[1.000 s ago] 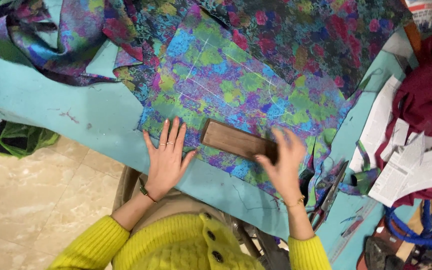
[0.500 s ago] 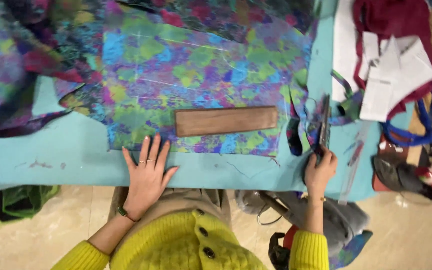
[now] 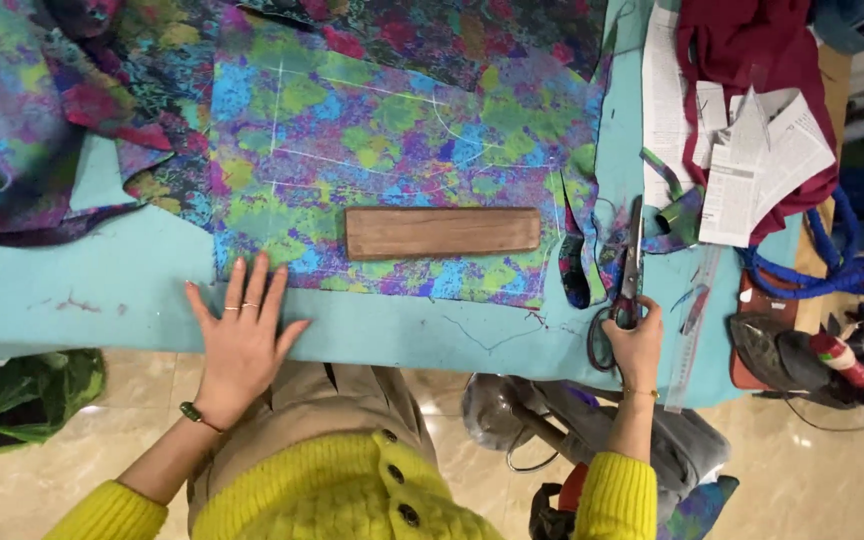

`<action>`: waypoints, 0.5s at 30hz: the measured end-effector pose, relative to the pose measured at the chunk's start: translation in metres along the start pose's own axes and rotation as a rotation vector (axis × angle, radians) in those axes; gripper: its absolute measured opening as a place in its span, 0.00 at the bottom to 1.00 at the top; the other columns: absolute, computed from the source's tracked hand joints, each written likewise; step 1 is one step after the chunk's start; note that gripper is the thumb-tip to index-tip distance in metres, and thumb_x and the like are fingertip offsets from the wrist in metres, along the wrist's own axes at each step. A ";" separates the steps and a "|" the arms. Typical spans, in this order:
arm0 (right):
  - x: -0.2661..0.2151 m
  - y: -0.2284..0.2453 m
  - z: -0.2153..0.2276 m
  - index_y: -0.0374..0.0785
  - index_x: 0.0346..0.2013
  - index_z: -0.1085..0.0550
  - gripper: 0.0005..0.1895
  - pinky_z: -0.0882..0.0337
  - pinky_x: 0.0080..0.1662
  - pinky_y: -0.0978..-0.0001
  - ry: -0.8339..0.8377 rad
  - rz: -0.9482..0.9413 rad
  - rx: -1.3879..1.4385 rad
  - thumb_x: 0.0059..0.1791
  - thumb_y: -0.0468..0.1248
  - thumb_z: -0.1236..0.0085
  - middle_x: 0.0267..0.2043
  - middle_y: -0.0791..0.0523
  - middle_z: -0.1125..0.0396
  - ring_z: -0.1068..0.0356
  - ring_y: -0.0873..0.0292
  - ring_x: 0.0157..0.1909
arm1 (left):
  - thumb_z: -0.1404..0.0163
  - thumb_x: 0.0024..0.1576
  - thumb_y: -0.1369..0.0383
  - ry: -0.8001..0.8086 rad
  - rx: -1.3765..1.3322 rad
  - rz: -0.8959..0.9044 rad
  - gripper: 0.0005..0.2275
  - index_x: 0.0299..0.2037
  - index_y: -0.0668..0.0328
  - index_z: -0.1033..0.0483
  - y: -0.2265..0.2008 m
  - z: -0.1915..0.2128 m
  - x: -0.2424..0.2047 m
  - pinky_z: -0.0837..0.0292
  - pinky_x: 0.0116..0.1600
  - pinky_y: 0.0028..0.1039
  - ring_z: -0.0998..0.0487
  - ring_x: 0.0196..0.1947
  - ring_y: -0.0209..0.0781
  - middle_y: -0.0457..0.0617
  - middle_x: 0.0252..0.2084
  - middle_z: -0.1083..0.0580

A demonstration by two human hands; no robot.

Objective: The person marks a colorful floral fabric with chalk using a ruler, then cuts along the marked lines with scissors. They also use a wooden block to press the fabric flat on the table.

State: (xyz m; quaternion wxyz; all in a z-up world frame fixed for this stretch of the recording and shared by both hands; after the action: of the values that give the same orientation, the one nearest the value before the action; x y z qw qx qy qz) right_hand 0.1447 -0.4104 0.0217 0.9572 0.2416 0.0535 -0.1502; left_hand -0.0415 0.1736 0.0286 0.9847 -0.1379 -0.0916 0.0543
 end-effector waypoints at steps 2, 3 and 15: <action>-0.014 0.016 0.007 0.35 0.69 0.40 0.38 0.31 0.42 0.42 0.001 -0.011 0.042 0.45 0.33 0.41 0.44 0.39 0.36 0.30 0.37 0.45 | 0.63 0.66 0.48 -0.024 -0.005 -0.003 0.30 0.72 0.59 0.37 0.001 0.007 -0.003 0.72 0.69 0.76 0.54 0.80 0.59 0.59 0.80 0.47; -0.015 0.015 0.004 0.35 0.69 0.40 0.38 0.31 0.42 0.42 -0.002 -0.014 0.047 0.45 0.33 0.41 0.44 0.39 0.36 0.30 0.37 0.45 | 0.63 0.66 0.48 -0.024 -0.003 -0.009 0.30 0.72 0.59 0.37 -0.007 0.006 -0.001 0.72 0.69 0.76 0.54 0.80 0.59 0.59 0.80 0.47; -0.036 0.024 0.004 0.32 0.67 0.35 0.34 0.31 0.51 0.42 -0.313 0.211 -0.049 0.45 0.34 0.42 0.52 0.41 0.36 0.33 0.34 0.53 | 0.52 0.59 0.48 -0.024 0.015 -0.795 0.31 0.72 0.48 0.40 -0.237 -0.092 0.054 0.38 0.63 0.48 0.32 0.62 0.44 0.48 0.71 0.38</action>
State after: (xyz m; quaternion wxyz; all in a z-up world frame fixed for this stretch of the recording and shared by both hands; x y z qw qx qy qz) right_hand 0.1180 -0.3827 0.0418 0.9699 0.1960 -0.1180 -0.0836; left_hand 0.0490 -0.0695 0.0170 0.9288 -0.0839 -0.1491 -0.3287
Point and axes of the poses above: each hand's wrist, its own x-axis towards the middle knuckle, its own z-axis out of the back of the hand, y = z × x, the point moved 10 cm from there along x, towards the middle knuckle
